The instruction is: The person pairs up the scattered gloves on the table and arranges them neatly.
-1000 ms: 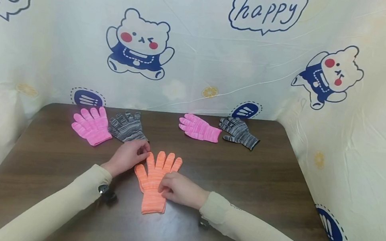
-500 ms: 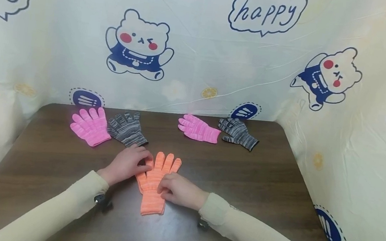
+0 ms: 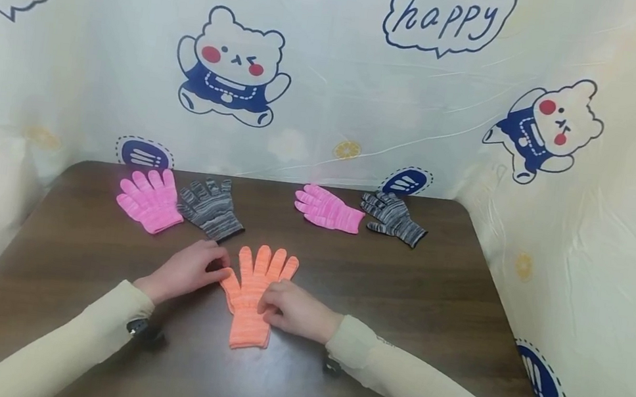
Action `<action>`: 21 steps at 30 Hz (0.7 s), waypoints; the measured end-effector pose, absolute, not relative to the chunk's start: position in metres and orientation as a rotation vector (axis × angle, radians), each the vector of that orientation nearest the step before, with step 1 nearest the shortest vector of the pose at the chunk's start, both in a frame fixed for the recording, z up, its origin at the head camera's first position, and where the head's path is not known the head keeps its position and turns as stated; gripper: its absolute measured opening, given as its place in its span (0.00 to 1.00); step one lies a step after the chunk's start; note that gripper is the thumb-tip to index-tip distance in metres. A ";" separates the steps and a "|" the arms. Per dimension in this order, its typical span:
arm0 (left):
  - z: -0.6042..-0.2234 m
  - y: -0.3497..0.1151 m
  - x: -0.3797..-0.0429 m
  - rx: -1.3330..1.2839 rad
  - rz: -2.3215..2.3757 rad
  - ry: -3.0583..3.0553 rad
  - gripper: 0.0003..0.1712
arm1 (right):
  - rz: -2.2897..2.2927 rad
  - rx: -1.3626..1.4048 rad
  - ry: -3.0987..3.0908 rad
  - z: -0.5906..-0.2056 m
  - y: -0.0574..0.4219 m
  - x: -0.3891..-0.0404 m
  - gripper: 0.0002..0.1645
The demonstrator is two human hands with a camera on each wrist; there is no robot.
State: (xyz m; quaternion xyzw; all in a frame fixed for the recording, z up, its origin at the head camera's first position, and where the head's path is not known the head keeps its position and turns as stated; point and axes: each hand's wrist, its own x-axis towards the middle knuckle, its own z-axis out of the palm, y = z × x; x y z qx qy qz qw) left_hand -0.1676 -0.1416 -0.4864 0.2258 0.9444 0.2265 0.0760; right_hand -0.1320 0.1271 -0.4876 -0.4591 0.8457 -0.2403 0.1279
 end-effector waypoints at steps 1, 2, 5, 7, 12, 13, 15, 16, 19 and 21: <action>-0.486 -0.143 -0.168 0.674 0.684 2.824 0.07 | -0.698 -1.340 2.464 -0.487 0.127 -0.132 0.05; -0.487 -0.145 -0.168 0.670 0.695 2.816 0.06 | -0.696 -1.342 2.468 -0.487 0.128 -0.132 0.05; -0.486 -0.147 -0.167 0.655 0.719 2.809 0.04 | -0.692 -1.351 2.475 -0.488 0.128 -0.131 0.05; -0.485 -0.147 -0.168 0.657 0.694 2.827 0.05 | -0.693 -1.351 2.476 -0.488 0.129 -0.131 0.04; -0.484 -0.147 -0.168 0.667 0.594 2.865 0.06 | -0.695 -1.344 2.474 -0.488 0.129 -0.130 0.05; -0.484 -0.146 -0.167 0.656 0.597 2.861 0.06 | -0.692 -1.343 2.476 -0.488 0.129 -0.130 0.05; -0.483 -0.145 -0.166 0.629 0.622 2.853 0.06 | -0.684 -1.338 2.478 -0.488 0.129 -0.131 0.05; -0.483 -0.144 -0.165 0.613 0.635 2.853 0.06 | -0.685 -1.335 2.477 -0.489 0.129 -0.131 0.05; -0.482 -0.141 -0.161 0.611 0.664 2.867 0.08 | -0.683 -1.328 2.473 -0.490 0.130 -0.131 0.05; -0.481 -0.138 -0.158 0.677 0.687 2.853 0.09 | -0.683 -1.327 2.466 -0.490 0.130 -0.131 0.05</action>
